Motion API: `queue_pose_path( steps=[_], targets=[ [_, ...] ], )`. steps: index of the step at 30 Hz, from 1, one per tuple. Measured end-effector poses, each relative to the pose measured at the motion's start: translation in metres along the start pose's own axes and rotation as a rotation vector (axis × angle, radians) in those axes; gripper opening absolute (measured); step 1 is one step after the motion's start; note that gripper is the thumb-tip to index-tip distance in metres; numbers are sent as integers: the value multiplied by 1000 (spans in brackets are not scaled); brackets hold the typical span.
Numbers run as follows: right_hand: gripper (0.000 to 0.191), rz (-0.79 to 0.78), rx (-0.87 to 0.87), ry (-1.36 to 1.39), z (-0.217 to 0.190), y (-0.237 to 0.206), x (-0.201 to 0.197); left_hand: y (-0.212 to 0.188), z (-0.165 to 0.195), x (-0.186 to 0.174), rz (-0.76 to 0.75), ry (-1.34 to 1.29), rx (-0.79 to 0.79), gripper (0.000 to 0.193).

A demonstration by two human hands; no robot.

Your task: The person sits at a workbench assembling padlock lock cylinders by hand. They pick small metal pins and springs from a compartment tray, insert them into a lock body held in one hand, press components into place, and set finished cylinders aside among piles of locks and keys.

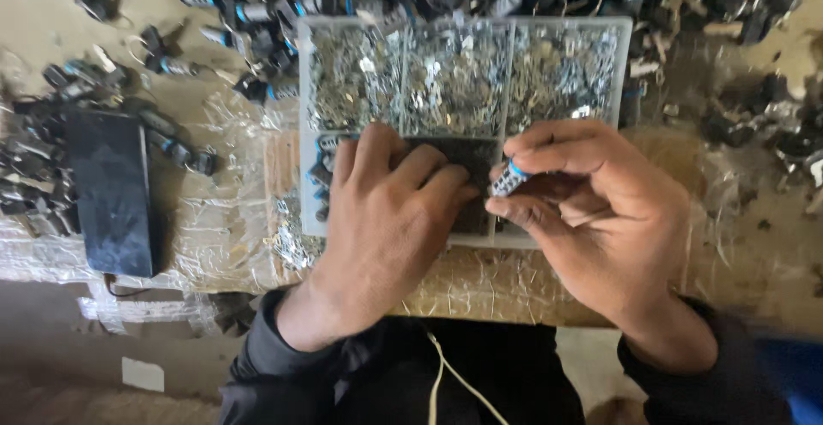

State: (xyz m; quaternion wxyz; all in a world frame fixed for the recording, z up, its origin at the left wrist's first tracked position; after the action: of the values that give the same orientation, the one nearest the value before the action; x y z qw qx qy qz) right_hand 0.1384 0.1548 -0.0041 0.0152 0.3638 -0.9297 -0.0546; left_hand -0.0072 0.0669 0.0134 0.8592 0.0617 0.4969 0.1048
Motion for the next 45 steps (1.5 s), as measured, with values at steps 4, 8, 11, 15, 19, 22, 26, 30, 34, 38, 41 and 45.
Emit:
queue_pose_path(
  steps=[4,8,11,15,19,22,26,30,34,38,41,45],
  targets=[
    [27,-10,22,-16,0,-2,-2,-3,-6,-3,55,-225,-65,12],
    [27,-12,20,-26,-1,-2,-1,-3,-6,-8,133,-226,-53,16],
    [28,-15,18,-14,-2,-2,0,0,-1,2,-44,45,-12,13],
    [27,-17,12,-24,-3,-1,1,4,1,-9,95,-76,-14,14],
    [26,-35,-2,-69,-4,-1,2,6,3,0,-61,27,-19,13],
    [27,-27,8,-58,-3,0,2,5,1,-3,4,-77,-39,13],
    [27,-3,50,-133,-3,1,0,-3,-7,-10,75,-316,-94,12],
    [26,-47,-17,-205,-6,3,1,-10,-10,-10,94,-429,-133,13],
    [26,-47,-18,-199,-4,1,2,-14,-8,-6,107,-466,-120,16],
    [26,-28,-13,-156,-1,0,2,-14,-7,-3,113,-469,-120,16],
    [26,-47,-43,-195,-2,-1,3,-12,-7,-5,95,-472,-111,17],
    [26,-48,-48,-154,-2,0,4,-8,-9,-11,127,-406,-97,18]
  ],
)
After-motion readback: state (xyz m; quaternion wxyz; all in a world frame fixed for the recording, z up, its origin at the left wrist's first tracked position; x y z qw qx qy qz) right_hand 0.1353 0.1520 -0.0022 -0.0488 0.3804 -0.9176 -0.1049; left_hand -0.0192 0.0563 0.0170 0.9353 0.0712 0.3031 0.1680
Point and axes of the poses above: each hand's wrist, its own y-axis towards the middle knuckle, its own x-axis out of the palm, z = x × y, the point moved 6 cm from there along y, towards the middle knuckle, and after that the axes turned 2 degrees about -y, right-handed, at the moved point
